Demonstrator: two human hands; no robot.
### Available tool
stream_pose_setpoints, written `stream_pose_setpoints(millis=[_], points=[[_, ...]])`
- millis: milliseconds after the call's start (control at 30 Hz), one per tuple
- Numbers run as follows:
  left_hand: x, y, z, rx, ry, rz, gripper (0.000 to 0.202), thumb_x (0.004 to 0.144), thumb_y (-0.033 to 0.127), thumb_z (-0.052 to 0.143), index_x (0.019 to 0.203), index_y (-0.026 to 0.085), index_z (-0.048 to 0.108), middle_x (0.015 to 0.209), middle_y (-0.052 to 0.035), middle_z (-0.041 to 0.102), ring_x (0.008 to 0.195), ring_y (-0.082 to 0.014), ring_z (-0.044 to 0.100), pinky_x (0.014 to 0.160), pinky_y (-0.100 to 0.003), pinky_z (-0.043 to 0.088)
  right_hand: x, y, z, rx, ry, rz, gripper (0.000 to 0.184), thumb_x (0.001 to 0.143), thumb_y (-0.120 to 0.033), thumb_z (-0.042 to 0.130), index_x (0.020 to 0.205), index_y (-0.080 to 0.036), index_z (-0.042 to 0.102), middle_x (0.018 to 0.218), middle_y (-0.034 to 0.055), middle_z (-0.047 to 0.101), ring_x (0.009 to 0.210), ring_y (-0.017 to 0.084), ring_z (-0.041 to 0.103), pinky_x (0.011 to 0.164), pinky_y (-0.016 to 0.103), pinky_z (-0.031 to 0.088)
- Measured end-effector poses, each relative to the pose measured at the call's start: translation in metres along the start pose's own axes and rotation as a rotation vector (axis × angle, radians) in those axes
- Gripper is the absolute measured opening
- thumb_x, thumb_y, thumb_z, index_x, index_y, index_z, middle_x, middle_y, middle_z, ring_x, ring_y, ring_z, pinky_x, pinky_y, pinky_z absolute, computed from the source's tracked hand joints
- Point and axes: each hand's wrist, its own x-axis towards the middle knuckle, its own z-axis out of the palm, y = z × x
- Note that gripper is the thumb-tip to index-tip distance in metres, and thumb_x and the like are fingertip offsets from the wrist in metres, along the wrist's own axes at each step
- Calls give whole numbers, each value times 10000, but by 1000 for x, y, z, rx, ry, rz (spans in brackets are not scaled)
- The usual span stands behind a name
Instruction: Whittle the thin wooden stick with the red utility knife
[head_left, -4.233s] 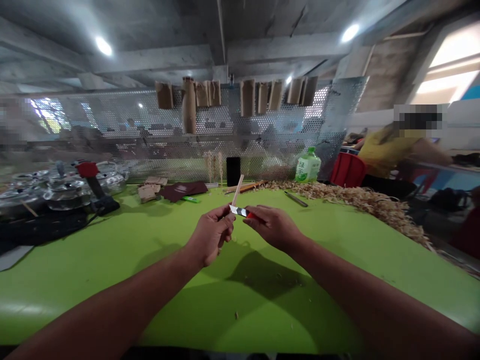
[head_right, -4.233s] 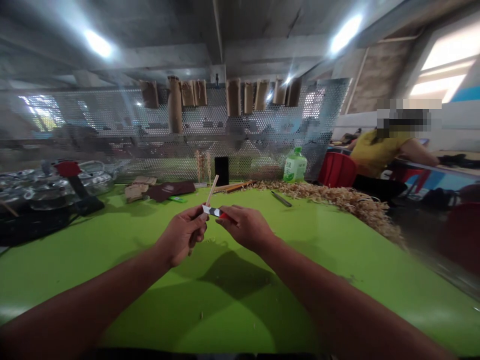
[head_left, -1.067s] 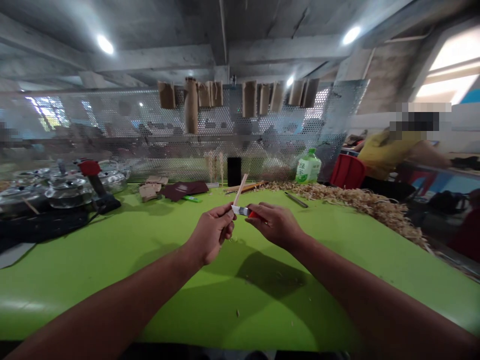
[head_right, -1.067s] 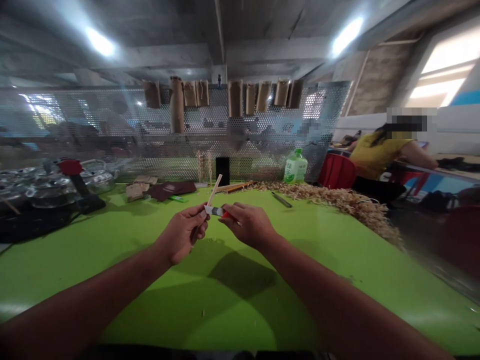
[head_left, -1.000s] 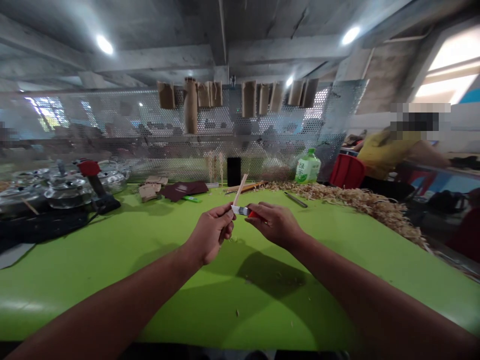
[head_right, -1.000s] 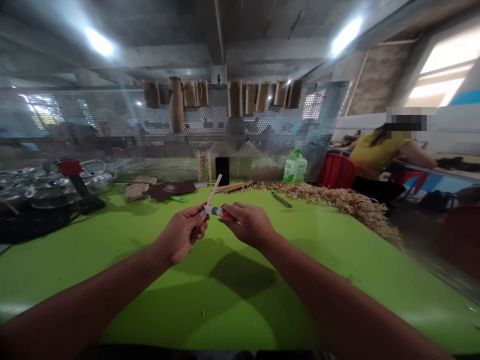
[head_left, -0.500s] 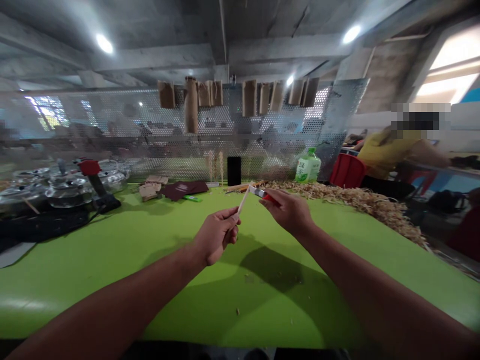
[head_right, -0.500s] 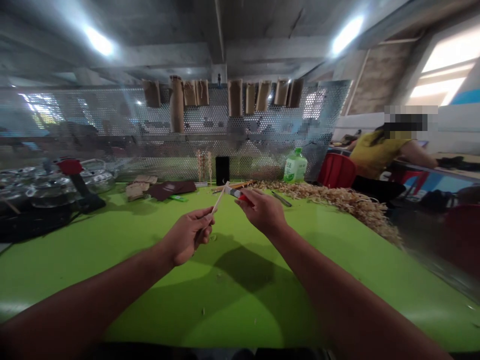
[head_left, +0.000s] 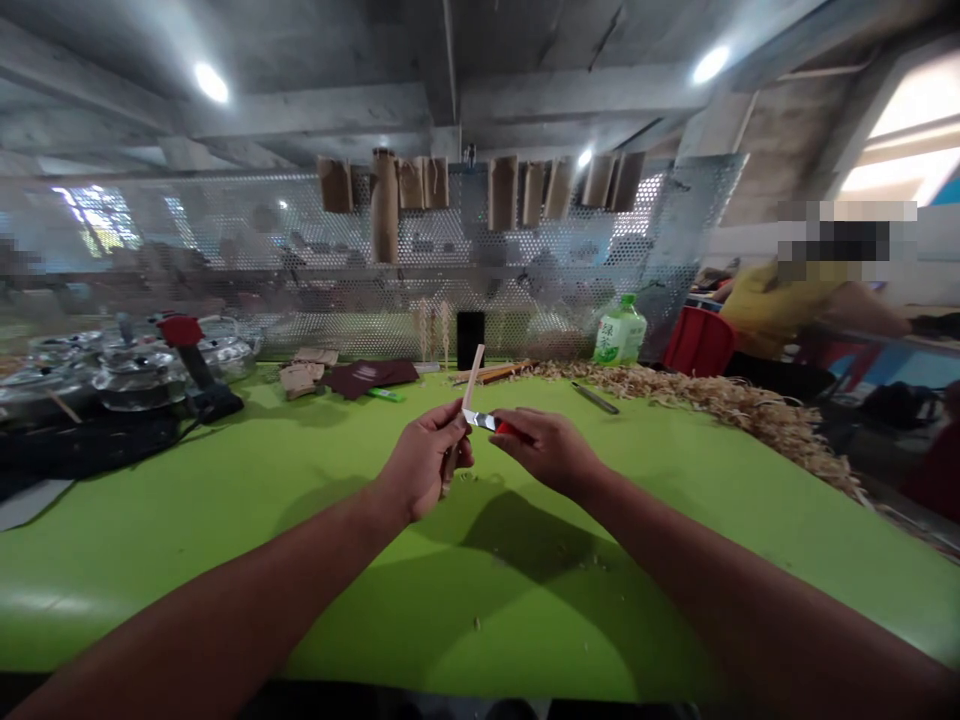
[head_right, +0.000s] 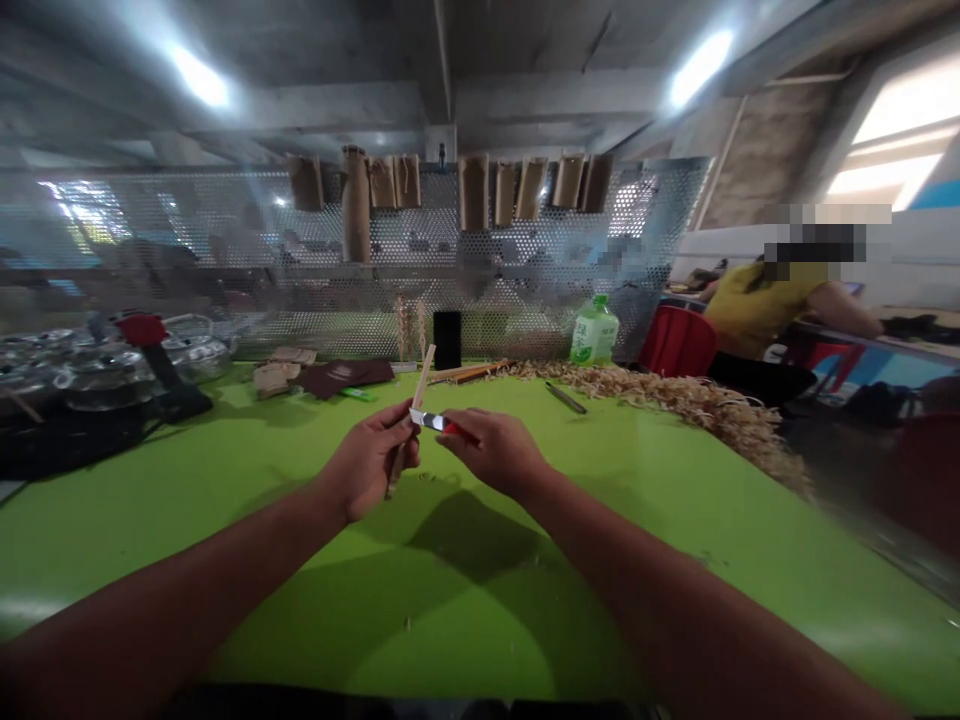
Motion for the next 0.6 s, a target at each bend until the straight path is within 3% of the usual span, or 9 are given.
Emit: stream_pose_setpoints(millis=[167,367,600], points=[[0,-3,-2,41,-10,16,278,810,119,610,1081,159,661,710,-2,592,555,-76,553,575,-223,492,-1,-7,-1,-52,-25,7,245,909,-374,497,955,-194,658,733,22,615,621,128,512,587,241,344],[1,-5,-6,80,-42,38,264,806,168,637,1068,166,669,711,1,582,556,-76,550,598,-236,504,-1,-4,-3,-96,49,35,258,907,-385,502,1003,-212,667,781,36,637,643,137,530,591,248,346],[4,-8,-7,87,-28,53,313,803,153,623,1113,174,659,698,4,575,531,-67,531,544,-204,471,-2,-6,-5,-112,-8,9,245,910,-386,493,992,-220,654,780,26,642,644,134,534,596,251,344]])
